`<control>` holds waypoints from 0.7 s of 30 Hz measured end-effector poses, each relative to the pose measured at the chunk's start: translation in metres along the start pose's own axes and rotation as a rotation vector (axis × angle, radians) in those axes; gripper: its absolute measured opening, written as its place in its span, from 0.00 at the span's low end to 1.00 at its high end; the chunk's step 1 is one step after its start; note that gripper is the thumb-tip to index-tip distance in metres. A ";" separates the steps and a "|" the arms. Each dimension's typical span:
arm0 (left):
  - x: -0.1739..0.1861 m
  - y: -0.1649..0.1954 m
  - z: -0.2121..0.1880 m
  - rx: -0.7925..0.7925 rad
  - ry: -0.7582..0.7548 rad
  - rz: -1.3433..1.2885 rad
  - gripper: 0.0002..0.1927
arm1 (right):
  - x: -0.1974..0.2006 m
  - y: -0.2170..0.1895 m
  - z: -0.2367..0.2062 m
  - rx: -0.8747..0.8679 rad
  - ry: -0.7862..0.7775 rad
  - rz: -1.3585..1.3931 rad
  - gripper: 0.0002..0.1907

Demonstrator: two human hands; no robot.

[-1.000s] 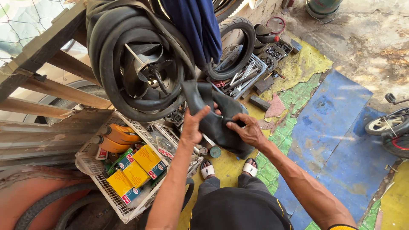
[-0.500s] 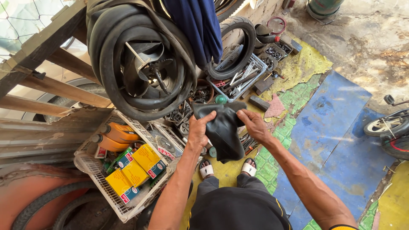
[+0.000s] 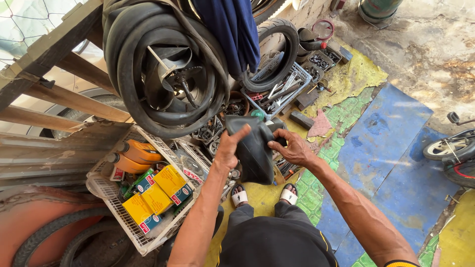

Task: The person paints the rim of a bicycle wheel with black paint using a brush. They then walk to a workbench, place the paint can and brush down, and wipe their hands with a yellow cloth. Finally, they pick up a bicycle inner tube and inspect it.

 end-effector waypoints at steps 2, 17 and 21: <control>-0.004 -0.004 -0.007 -0.018 0.034 0.163 0.20 | -0.002 0.001 0.000 -0.047 0.024 -0.021 0.21; 0.014 -0.012 0.005 0.047 0.144 0.009 0.14 | -0.006 0.009 0.002 -0.032 -0.055 0.105 0.20; 0.016 0.000 0.004 -0.071 0.194 0.115 0.12 | -0.005 0.012 0.004 -0.024 -0.044 0.187 0.19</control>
Point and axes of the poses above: each hand's wrist, its own z-axis towards the middle knuckle, its own x-axis out of the back of the hand, y = z × x, the point moved 6 cm from there along z, towards the middle knuckle, and after that the axes turned 2 degrees about y, right-handed, at the moved point
